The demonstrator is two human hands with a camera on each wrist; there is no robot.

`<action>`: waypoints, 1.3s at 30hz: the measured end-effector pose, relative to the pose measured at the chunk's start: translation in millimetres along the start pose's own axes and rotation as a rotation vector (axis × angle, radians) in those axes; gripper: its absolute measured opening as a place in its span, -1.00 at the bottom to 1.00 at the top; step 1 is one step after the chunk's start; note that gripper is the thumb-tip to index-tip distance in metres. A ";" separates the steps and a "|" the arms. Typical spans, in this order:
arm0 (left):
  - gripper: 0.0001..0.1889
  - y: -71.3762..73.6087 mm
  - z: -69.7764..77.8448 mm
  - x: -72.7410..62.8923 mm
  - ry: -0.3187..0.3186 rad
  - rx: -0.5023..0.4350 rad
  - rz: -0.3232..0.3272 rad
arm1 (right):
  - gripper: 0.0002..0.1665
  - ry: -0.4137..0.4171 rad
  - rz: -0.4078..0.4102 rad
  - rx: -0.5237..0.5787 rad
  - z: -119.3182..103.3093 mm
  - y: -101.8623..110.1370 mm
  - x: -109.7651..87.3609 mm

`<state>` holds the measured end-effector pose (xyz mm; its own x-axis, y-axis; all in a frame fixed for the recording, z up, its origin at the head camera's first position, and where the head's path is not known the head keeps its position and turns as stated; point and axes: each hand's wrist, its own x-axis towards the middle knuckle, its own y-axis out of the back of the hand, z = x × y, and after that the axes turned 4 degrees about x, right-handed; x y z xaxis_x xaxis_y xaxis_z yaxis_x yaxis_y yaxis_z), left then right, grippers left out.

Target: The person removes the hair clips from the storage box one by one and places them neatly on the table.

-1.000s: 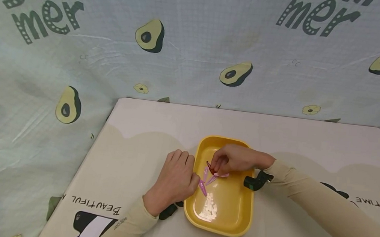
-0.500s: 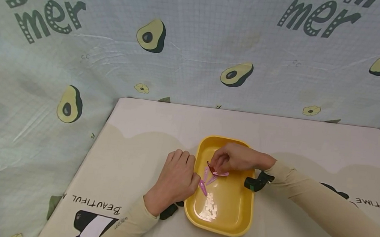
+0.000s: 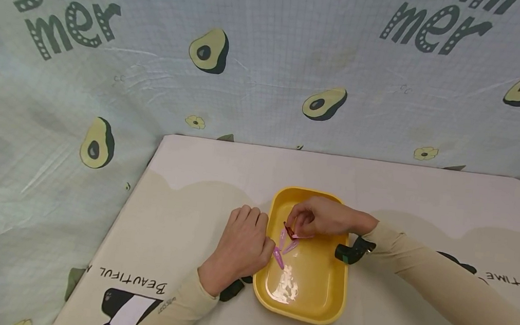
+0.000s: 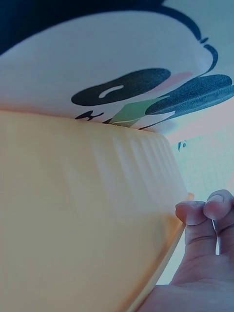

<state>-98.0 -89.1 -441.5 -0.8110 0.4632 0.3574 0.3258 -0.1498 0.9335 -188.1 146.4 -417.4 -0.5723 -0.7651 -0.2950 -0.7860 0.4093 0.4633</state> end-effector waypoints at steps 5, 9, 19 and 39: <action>-0.84 1.1 -0.2 -0.5 0.002 -0.001 0.004 | -0.77 0.006 0.019 -0.004 -3.4 -0.5 -1.3; -0.83 2.1 0.2 -0.6 0.003 0.005 0.007 | -0.80 -0.012 0.041 -0.017 -6.8 -0.8 -1.6; -0.81 2.3 1.2 -1.4 0.003 0.028 0.030 | -0.80 -0.039 0.079 0.009 -9.9 -2.0 -6.2; -0.79 2.8 2.2 -1.7 0.019 0.045 0.011 | -0.65 -0.029 0.150 0.100 -13.0 7.3 -25.0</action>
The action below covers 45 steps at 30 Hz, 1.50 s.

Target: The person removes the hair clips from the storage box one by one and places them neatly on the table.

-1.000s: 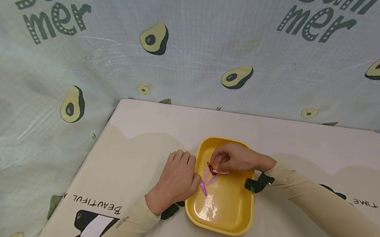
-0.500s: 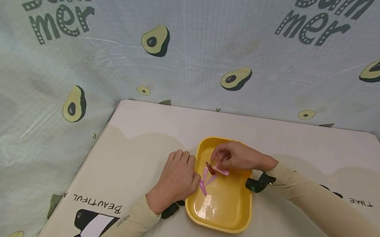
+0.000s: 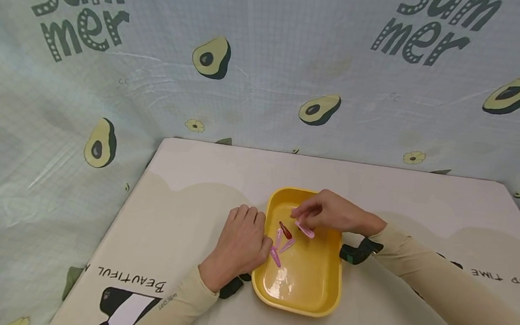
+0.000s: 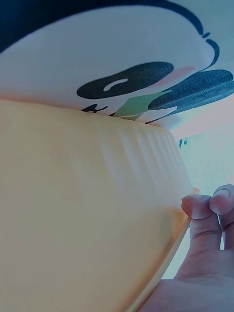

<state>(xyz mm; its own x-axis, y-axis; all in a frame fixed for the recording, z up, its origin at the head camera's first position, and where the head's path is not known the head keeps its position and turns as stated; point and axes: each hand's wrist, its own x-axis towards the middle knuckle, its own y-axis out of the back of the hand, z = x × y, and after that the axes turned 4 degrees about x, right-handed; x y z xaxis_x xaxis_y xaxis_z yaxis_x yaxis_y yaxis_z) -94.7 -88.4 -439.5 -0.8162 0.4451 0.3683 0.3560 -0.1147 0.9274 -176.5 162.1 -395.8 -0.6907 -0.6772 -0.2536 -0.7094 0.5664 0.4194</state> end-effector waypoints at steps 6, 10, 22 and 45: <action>-0.80 -1.2 -1.1 -0.3 0.001 -0.007 0.004 | -0.63 0.026 0.033 0.045 2.3 1.1 -4.0; -0.80 -1.7 -1.3 -0.5 0.003 -0.005 0.007 | -0.62 0.032 0.066 0.073 1.2 0.6 -6.5; -0.80 -2.3 -1.2 0.0 0.003 -0.017 0.008 | -0.63 -0.076 0.234 0.088 2.2 5.2 -15.0; -0.81 -0.1 0.9 -0.3 0.018 -0.030 -0.017 | -0.59 -0.110 0.433 0.089 7.9 14.1 -38.0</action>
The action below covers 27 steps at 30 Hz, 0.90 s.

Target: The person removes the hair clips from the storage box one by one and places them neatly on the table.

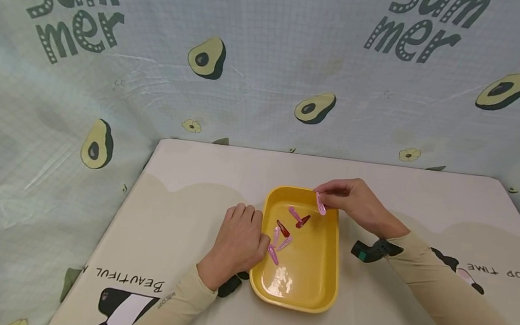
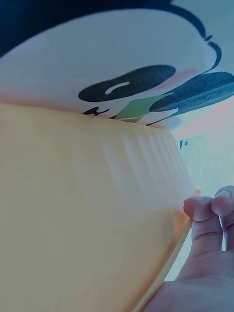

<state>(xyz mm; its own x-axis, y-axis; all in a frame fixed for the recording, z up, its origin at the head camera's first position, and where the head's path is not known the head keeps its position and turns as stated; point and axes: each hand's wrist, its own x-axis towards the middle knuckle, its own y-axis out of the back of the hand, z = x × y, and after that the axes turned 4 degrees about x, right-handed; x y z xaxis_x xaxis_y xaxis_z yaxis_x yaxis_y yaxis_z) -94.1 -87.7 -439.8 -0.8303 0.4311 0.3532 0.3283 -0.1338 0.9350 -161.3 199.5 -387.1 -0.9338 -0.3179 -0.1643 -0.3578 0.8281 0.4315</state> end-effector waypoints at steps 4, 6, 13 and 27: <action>-0.81 -0.2 0.3 0.6 0.003 -0.005 -0.007 | -0.56 -0.009 0.017 0.002 2.9 3.4 -0.5; -0.81 -0.1 0.3 0.9 0.004 -0.006 -0.010 | -0.54 -0.013 0.024 0.005 4.6 5.6 -0.9; -0.81 -0.3 0.2 1.4 0.002 -0.006 -0.017 | -0.49 -0.010 0.056 0.026 10.8 12.0 -3.9; -0.82 -0.3 0.1 1.3 -0.008 -0.026 0.009 | -0.50 0.015 0.130 0.107 26.9 22.8 -15.2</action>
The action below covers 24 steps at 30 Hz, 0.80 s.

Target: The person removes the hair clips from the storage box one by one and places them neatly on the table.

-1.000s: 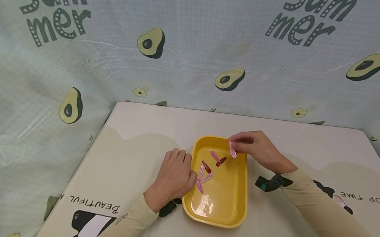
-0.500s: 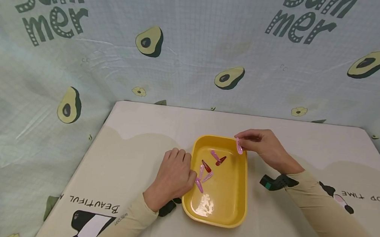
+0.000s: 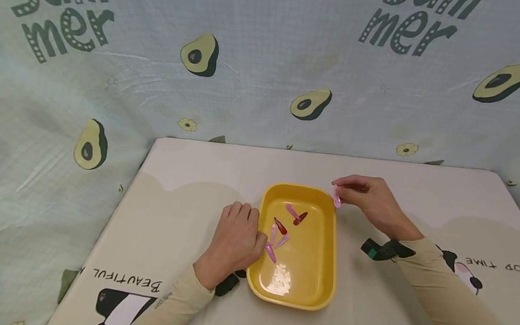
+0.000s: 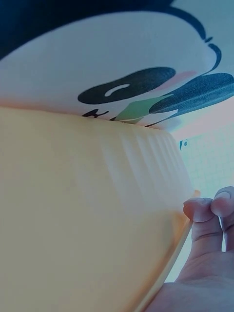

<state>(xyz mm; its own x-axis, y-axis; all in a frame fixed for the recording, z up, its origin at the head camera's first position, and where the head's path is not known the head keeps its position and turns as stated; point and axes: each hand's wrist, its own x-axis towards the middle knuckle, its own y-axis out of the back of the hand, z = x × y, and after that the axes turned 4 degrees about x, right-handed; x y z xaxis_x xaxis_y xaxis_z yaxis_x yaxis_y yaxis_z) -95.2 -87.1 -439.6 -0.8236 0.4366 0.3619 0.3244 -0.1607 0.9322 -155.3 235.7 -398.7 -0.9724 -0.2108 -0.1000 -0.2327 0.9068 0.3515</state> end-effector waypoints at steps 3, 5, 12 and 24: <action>-0.82 0.0 0.2 0.5 0.003 -0.007 0.001 | -0.46 -0.010 0.016 0.001 3.6 3.5 -1.9; -0.83 0.4 0.4 0.5 0.005 -0.009 -0.001 | -0.47 -0.025 0.034 0.002 6.6 5.3 -3.2; -0.83 1.3 1.2 1.3 0.001 -0.014 -0.003 | -0.48 -0.012 0.076 0.013 17.0 14.9 -8.8; -0.81 1.2 2.3 0.9 0.017 -0.026 -0.048 | -0.41 -0.018 0.159 0.028 35.4 20.7 -18.4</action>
<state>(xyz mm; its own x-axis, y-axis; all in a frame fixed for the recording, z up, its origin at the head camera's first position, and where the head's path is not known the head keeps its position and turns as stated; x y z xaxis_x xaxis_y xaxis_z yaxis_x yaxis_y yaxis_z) -94.5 -84.8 -438.2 -0.8460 0.4290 0.3166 0.2724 -0.1628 0.9483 -141.7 271.3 -422.5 -0.9964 -0.0574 -0.0617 -0.0750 0.9379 0.3386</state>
